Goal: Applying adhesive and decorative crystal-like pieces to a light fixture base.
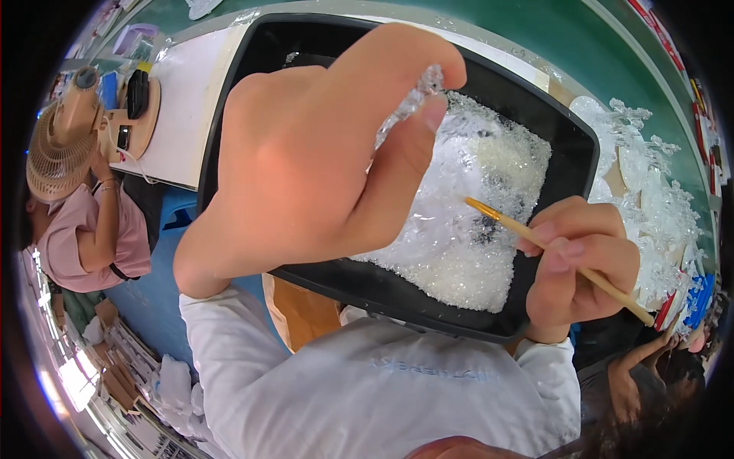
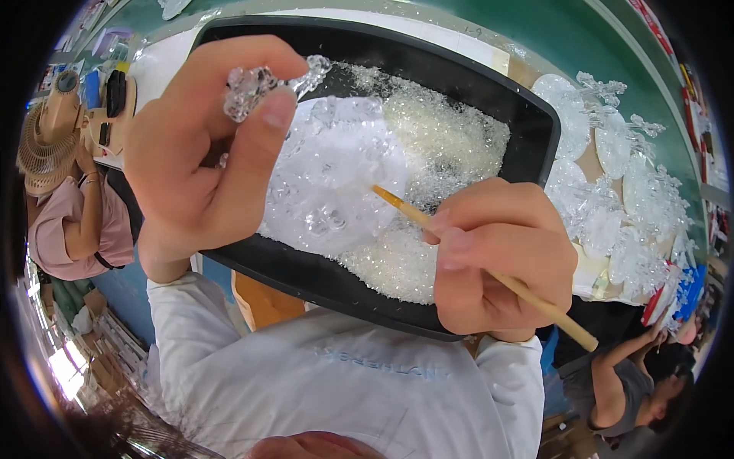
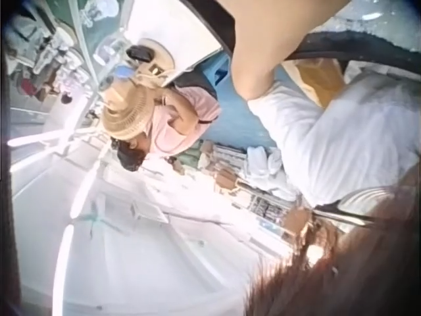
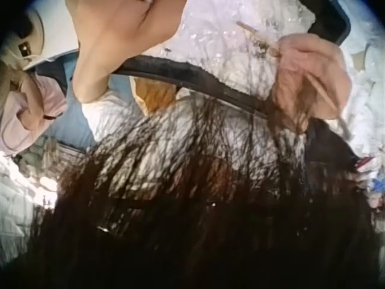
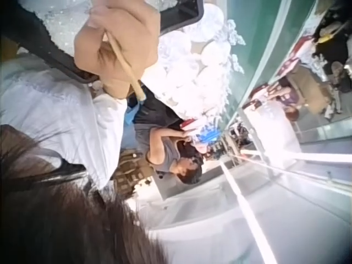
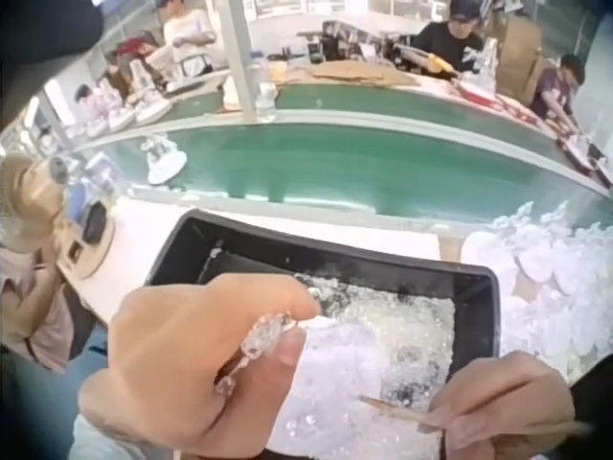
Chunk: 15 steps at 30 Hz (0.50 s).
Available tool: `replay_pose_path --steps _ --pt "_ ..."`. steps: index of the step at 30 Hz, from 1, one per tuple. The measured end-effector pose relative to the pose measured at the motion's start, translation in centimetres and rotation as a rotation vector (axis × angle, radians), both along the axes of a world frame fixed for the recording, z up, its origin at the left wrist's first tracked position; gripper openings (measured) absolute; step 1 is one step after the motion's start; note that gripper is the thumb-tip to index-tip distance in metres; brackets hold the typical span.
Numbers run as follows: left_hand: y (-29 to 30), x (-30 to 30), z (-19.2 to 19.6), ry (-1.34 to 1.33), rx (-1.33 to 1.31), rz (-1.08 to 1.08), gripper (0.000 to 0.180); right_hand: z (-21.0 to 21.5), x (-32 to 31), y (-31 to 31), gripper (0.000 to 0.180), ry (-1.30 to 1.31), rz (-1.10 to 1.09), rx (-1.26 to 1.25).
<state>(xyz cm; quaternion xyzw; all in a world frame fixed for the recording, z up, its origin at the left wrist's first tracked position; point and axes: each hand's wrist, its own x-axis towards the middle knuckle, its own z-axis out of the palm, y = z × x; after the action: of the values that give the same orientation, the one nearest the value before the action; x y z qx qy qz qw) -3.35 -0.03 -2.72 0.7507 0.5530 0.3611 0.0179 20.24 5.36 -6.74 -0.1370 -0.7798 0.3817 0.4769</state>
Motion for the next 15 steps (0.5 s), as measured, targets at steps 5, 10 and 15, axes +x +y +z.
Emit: replay_pose_path --steps 5,10,15 --pt "0.34 -0.02 0.57 0.111 0.086 -0.057 0.018 0.0 -0.37 0.24 0.01 -0.003 0.087 -0.03" --pt "0.15 -0.15 0.51 0.114 0.139 -0.182 0.023 -0.05 0.33 0.25 0.011 -0.046 0.099 -0.068" --pt "-0.07 -0.14 0.78 -0.041 0.104 -0.276 0.025 -0.14 -0.02 0.57 0.014 0.042 0.149 -0.022"
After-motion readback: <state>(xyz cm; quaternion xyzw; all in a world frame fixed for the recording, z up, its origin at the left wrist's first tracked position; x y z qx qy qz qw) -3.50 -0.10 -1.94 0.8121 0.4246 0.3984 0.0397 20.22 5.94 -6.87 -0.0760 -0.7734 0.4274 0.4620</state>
